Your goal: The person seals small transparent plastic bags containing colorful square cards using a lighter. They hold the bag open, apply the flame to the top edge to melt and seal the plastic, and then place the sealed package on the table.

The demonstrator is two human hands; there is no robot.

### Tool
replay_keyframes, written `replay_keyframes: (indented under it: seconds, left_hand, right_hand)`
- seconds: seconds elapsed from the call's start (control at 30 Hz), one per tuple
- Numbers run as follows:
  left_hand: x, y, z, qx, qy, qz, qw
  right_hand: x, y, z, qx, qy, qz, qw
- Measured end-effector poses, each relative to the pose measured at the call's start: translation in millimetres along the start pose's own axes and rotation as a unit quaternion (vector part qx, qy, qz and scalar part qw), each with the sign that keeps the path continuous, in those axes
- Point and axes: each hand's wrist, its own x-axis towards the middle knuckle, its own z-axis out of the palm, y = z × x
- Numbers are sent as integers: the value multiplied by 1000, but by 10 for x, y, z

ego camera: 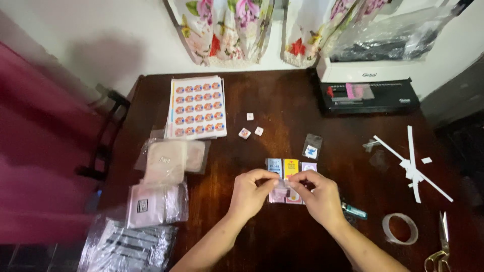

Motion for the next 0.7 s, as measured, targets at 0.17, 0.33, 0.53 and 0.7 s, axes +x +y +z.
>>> replay_keyframes:
  seconds: [0.17, 0.33, 0.53, 0.7]
  left_hand:
    - [-24, -621, -27, 49, 17, -21, 998]
    - [-294, -1140, -87, 91, 40, 14, 995]
    - [-785, -1553, 16, 152, 11, -111, 982]
    - [-994, -1684, 50, 146, 33, -126, 981]
  right_hand:
    - [-83, 477, 428, 14, -44, 91, 995]
    - [-356, 825, 765, 4, -63, 41, 997]
    - [-840, 1126, 984, -18, -112, 114, 987]
    - [-1016, 1194, 1028, -24, -99, 96, 990]
